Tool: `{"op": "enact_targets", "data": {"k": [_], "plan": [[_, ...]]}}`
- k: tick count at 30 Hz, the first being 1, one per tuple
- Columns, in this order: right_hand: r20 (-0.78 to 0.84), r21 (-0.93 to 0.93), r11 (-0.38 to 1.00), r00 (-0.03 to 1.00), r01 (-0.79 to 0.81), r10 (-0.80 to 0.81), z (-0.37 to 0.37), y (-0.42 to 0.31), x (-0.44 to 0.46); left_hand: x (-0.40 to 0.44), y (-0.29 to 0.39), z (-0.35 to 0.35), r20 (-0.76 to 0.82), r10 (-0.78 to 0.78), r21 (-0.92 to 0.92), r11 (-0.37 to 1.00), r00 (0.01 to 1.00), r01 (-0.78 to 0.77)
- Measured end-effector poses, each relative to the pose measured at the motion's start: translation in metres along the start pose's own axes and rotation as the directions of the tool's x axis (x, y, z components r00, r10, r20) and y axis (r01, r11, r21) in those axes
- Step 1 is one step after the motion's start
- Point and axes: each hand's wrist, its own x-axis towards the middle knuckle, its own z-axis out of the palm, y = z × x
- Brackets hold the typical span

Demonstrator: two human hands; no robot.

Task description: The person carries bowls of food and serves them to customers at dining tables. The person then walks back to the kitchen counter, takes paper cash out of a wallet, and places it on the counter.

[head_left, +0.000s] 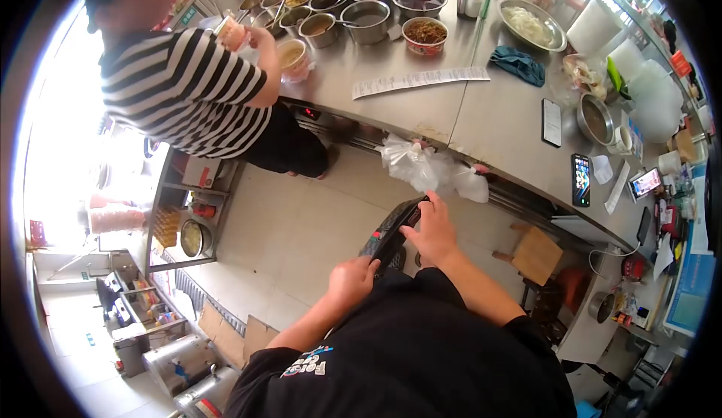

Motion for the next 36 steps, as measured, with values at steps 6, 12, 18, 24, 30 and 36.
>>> {"op": "enact_targets", "data": {"k": [6, 12, 18, 24, 30, 36], "plan": [[-0.028, 0.147, 0.989, 0.999, -0.03, 0.034, -0.062, 0.023, 0.036, 0.046, 0.068, -0.02, 0.087, 0.0, 0.1, 0.995, 0.996, -0.009], [-0.325, 0.079, 0.99, 0.942, 0.113, -0.082, -0.123, 0.053, 0.087, 0.124, 0.124, -0.022, -0.068, 0.241, -0.035, 0.969, 0.968, -0.243], [-0.384, 0.069, 0.997, 0.923, 0.041, -0.012, -0.121, 0.098, 0.148, 0.221, 0.121, 0.015, 0.094, 0.265, 0.005, 0.964, 0.96, -0.267], [-0.39, -0.023, 0.994, 0.916, -0.109, 0.091, -0.114, 0.095, 0.165, 0.249, 0.097, 0.04, -0.051, 0.298, -0.175, 0.937, 0.953, -0.303], [-0.404, 0.023, 0.966, 0.881, -0.258, 0.245, -0.101, 0.083, 0.175, 0.26, 0.095, 0.015, 0.056, 0.227, -0.306, 0.931, 0.972, -0.2], [-0.45, -0.09, 0.947, 0.861, -0.307, 0.236, -0.092, 0.08, 0.181, 0.265, 0.084, 0.016, 0.056, 0.276, -0.334, 0.911, 0.96, -0.243]]}}
